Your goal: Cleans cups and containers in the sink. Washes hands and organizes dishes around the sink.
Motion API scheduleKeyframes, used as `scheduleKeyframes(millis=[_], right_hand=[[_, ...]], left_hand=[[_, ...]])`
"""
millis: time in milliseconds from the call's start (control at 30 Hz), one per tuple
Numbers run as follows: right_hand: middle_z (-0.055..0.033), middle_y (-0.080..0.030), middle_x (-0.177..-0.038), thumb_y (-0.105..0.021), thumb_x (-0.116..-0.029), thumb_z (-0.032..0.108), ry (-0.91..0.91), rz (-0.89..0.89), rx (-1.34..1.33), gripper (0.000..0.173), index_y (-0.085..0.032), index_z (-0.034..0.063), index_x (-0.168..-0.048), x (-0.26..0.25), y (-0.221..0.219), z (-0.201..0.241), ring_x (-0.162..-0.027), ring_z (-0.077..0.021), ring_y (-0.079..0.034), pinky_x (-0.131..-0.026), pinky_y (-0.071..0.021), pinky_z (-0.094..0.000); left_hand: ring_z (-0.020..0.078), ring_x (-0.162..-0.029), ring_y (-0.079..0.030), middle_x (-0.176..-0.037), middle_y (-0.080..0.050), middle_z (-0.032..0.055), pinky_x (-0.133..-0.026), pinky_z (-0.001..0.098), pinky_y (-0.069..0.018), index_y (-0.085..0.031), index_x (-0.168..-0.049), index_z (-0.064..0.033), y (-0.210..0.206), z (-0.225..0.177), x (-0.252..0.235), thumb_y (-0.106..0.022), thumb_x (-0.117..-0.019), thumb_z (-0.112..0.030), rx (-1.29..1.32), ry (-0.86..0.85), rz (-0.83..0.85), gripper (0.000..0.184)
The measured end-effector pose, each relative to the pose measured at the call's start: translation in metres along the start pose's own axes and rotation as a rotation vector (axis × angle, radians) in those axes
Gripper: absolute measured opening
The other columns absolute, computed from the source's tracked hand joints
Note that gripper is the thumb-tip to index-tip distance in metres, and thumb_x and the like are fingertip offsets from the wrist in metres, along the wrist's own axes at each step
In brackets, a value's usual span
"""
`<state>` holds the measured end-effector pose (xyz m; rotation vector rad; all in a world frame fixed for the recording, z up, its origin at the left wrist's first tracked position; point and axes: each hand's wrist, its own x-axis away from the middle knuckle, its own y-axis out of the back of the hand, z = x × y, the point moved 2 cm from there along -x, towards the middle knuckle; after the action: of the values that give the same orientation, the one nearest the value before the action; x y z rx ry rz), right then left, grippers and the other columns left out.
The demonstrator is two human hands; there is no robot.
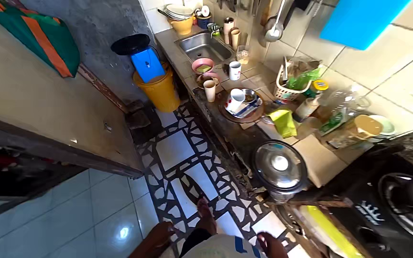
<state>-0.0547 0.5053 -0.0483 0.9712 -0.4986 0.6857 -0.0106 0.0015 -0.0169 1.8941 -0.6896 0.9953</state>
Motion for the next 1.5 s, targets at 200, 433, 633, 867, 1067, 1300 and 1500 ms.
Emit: scheduleKeyframes(millis=[200,433,633,867,1067,1300,1500], right_hand=[[-0.0179,-0.064,-0.137,-0.053,-0.1063,0.027,0.311,0.131,0.097,0.039,-0.062,0.0087,-0.139,-0.128,0.076,0.239,-0.128,-0.0349,-0.062,-0.111,-0.0459,-0.0561],[-0.0173,-0.067,-0.131,-0.053,-0.1061,0.025,0.518,0.0,0.067,0.036,-0.065,0.0072,-0.134,-0.206,0.151,0.366,-0.119,-0.0319,-0.066,-0.105,-0.0506,-0.053],[-0.0192,-0.068,-0.127,-0.055,-0.1053,0.022,0.421,-0.087,-0.239,0.034,-0.067,0.001,-0.129,-0.277,0.21,0.424,-0.111,-0.0267,-0.069,-0.1,-0.0545,-0.0411],[-0.0183,-0.071,-0.122,-0.052,-0.1068,0.02,0.639,-0.227,-0.185,0.034,-0.068,0.0004,-0.129,-0.377,0.297,0.526,-0.111,-0.0284,-0.07,-0.101,-0.0542,-0.046],[-0.0134,-0.073,-0.121,-0.065,-0.0997,0.015,0.504,-0.713,0.003,0.027,-0.072,0.0049,-0.124,-0.381,0.423,0.561,-0.108,-0.0271,-0.073,-0.094,-0.0594,-0.0479],[-0.0305,-0.064,-0.129,-0.074,-0.093,0.046,-0.576,-0.831,-0.03,0.062,-0.061,0.0064,-0.139,-0.292,0.476,0.446,-0.12,-0.0556,-0.058,-0.094,-0.0416,-0.0797],[-0.0322,-0.042,-0.153,-0.09,-0.0801,0.024,-0.689,-0.905,-0.567,0.097,-0.035,0.0115,-0.159,-0.328,0.406,0.386,-0.139,-0.051,-0.044,-0.111,-0.0384,-0.0693]], left_hand=[[0.0391,-0.134,-0.055,-0.139,-0.06,0.0243,-0.115,0.0545,-0.0399,-0.061,-0.138,-0.0017,0.055,0.08,-0.025,-0.059,-0.1043,-0.034,0.197,0.161,-0.188,0.047],[0.0406,-0.131,-0.056,-0.136,-0.062,0.0256,-0.114,0.0559,-0.0405,-0.062,-0.136,-0.0006,0.164,0.113,-0.071,-0.062,-0.1027,-0.032,0.263,0.12,-0.236,0.045],[0.0417,-0.134,-0.053,-0.14,-0.059,0.0264,-0.115,0.056,-0.0384,-0.059,-0.14,-0.0006,0.299,0.109,-0.135,-0.059,-0.1039,-0.029,0.275,0.101,-0.29,0.046],[0.0455,-0.133,-0.053,-0.139,-0.058,0.0291,-0.114,0.0613,-0.038,-0.059,-0.139,0.0013,0.45,0.117,-0.182,-0.059,-0.1044,-0.032,0.266,0.076,-0.325,0.048],[0.0455,-0.133,-0.053,-0.139,-0.058,0.03,-0.113,0.0614,-0.0376,-0.06,-0.137,0.0028,0.569,0.134,-0.219,-0.061,-0.1041,-0.03,0.225,0.069,-0.319,0.046],[0.0423,-0.129,-0.057,-0.137,-0.06,0.0277,-0.11,0.0607,-0.0426,-0.057,-0.14,0.0017,0.77,0.086,-0.311,-0.057,-0.1061,-0.027,0.037,-0.223,-0.184,0.044],[0.0364,-0.137,-0.052,-0.147,-0.054,0.0231,-0.114,0.0543,-0.0409,-0.053,-0.146,-0.0026,0.924,-0.086,-0.332,-0.054,-0.1066,-0.035,-0.215,-0.58,-0.261,0.051]])
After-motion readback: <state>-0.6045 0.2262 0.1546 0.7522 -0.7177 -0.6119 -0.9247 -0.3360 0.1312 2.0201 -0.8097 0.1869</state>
